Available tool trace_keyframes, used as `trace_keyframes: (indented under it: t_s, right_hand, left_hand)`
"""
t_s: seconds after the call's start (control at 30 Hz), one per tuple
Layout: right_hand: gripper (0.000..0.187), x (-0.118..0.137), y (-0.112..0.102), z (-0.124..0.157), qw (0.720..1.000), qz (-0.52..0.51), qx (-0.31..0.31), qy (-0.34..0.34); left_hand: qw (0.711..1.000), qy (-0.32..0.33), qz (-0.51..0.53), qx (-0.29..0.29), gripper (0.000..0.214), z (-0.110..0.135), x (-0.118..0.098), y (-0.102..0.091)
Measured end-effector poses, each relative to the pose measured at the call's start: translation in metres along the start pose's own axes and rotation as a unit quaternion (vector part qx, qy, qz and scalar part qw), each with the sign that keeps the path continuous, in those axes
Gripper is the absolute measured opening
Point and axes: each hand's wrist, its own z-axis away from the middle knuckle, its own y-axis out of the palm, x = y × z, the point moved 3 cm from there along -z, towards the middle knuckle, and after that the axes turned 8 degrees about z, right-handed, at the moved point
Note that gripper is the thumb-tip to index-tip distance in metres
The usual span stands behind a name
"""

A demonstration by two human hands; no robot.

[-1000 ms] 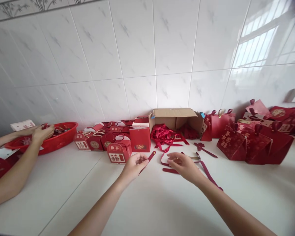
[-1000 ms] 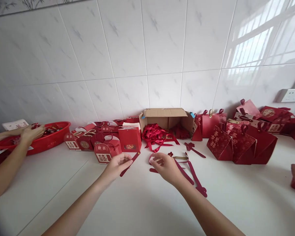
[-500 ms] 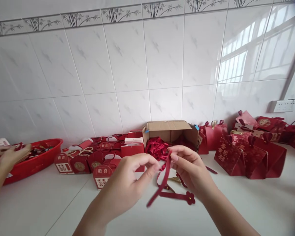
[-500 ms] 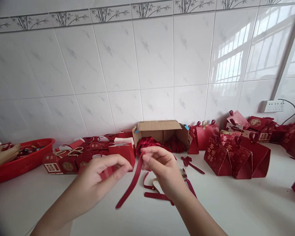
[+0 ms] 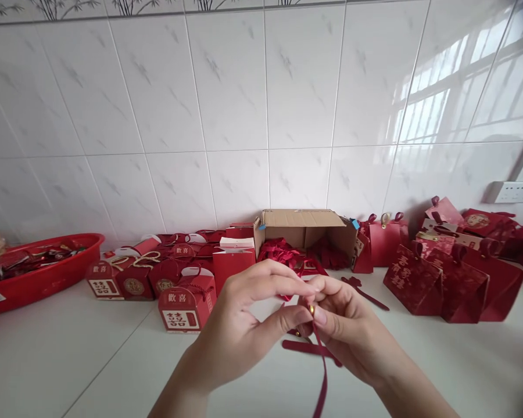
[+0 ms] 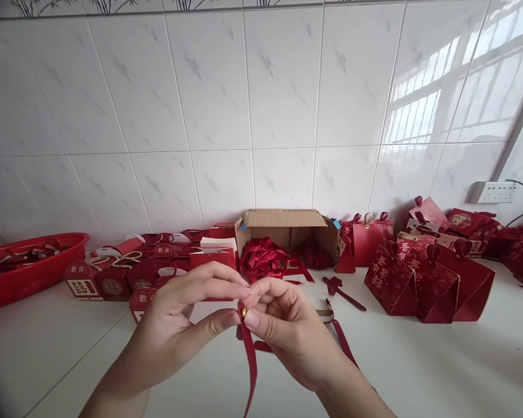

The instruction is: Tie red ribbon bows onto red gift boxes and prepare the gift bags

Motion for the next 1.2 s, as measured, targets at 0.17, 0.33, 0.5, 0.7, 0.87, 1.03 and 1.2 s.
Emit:
trace_keyframes:
  t_s: [0.17, 0.33, 0.5, 0.7, 0.87, 1.03, 1.2]
  right_hand:
    - [0.014, 0.002, 0.001, 0.002, 1.0, -0.014, 0.007, 0.006]
    - [0.011, 0.007, 0.009, 0.004, 0.997, -0.036, 0.059, -0.037]
    - [0.008, 0.008, 0.016, 0.006, 0.994, -0.061, 0.056, -0.075]
    - [0.008, 0.002, 0.017, 0.007, 0.989, -0.136, 0.035, -0.041]
    - [0.015, -0.005, 0.017, 0.005, 0.971, -0.237, 0.039, 0.012]
    - [0.013, -0.012, 0.017, 0.001, 0.947, -0.313, 0.044, 0.056]
    - [0.016, -0.017, 0.014, 0.0, 0.941, -0.329, 0.024, 0.073]
  left_hand:
    - [0.997, 0.058, -0.007, -0.044, 0.023, 0.0, 0.001, 0.002]
    - [0.983, 0.157, -0.067, -0.063, 0.015, 0.002, -0.007, 0.007]
    - [0.965, 0.226, -0.105, -0.082, 0.01, 0.004, -0.012, 0.011]
    - [0.97, 0.223, -0.097, -0.032, 0.023, 0.002, -0.01, 0.011]
    - [0.966, 0.213, -0.13, -0.066, 0.026, 0.003, -0.008, 0.012]
    - [0.963, 0.189, -0.18, -0.075, 0.026, 0.006, -0.004, 0.013]
    - [0.966, 0.158, -0.186, -0.081, 0.021, 0.007, -0.002, 0.011]
